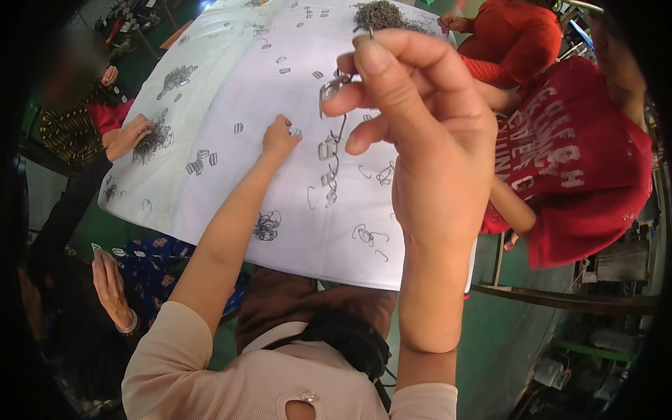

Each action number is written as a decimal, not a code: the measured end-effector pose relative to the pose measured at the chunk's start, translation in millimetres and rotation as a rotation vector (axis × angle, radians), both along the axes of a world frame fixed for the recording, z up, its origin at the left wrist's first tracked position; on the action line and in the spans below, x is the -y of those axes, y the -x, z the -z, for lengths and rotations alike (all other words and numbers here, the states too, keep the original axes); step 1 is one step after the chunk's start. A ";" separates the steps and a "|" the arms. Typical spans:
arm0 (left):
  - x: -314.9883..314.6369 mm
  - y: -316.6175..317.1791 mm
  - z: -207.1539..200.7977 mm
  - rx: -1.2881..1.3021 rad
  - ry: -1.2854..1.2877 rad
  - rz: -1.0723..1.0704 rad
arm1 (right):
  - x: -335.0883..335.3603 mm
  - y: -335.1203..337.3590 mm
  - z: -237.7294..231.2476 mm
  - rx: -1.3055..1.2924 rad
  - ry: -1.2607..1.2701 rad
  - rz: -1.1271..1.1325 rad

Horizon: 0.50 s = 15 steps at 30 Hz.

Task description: The person handles metal parts hanging from a rack, then moves to a table and sorts small metal buckle-like items by hand alongside other people.

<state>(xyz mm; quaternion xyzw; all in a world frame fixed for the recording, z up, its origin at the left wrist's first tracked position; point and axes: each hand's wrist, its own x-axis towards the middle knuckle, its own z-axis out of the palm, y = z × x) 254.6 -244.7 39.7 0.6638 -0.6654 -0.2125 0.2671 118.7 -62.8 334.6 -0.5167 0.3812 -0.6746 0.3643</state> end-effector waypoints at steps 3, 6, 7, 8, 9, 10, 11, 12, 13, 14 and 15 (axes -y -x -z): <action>11.9 -9.0 -4.4 -0.064 -0.114 0.109 | 1.1 -0.2 4.7 0.016 -0.007 -0.013; 11.6 -10.3 -32.2 -0.198 -0.038 0.157 | 1.4 -2.5 7.9 0.021 -0.026 -0.045; 8.9 -7.9 -50.6 -0.258 0.021 0.152 | 2.4 -3.1 8.9 0.039 -0.022 -0.040; 2.8 -5.3 -78.9 -0.361 0.039 0.184 | 2.8 -3.9 10.0 0.057 -0.023 -0.036; -5.2 -6.3 -112.1 -0.462 0.057 0.208 | 3.9 -5.4 11.5 0.077 -0.025 -0.041; -14.8 -3.9 -141.2 -0.660 0.013 0.301 | 4.1 -4.3 11.6 0.059 -0.027 -0.034; -25.7 0.1 -166.5 -0.858 -0.034 0.397 | 5.6 -2.2 13.9 0.046 -0.031 -0.015; -39.5 2.9 -192.4 -0.950 0.014 0.469 | 7.3 -1.7 15.2 0.036 -0.033 -0.002; -52.7 6.5 -212.8 -1.043 0.060 0.543 | 9.2 -0.5 17.4 0.025 -0.035 0.015; -65.9 4.4 -232.0 -1.057 0.081 0.561 | 10.7 -2.1 17.2 0.027 -0.033 0.017; -78.2 2.2 -246.9 -1.076 0.099 0.578 | 12.1 -3.9 17.6 0.026 -0.034 0.022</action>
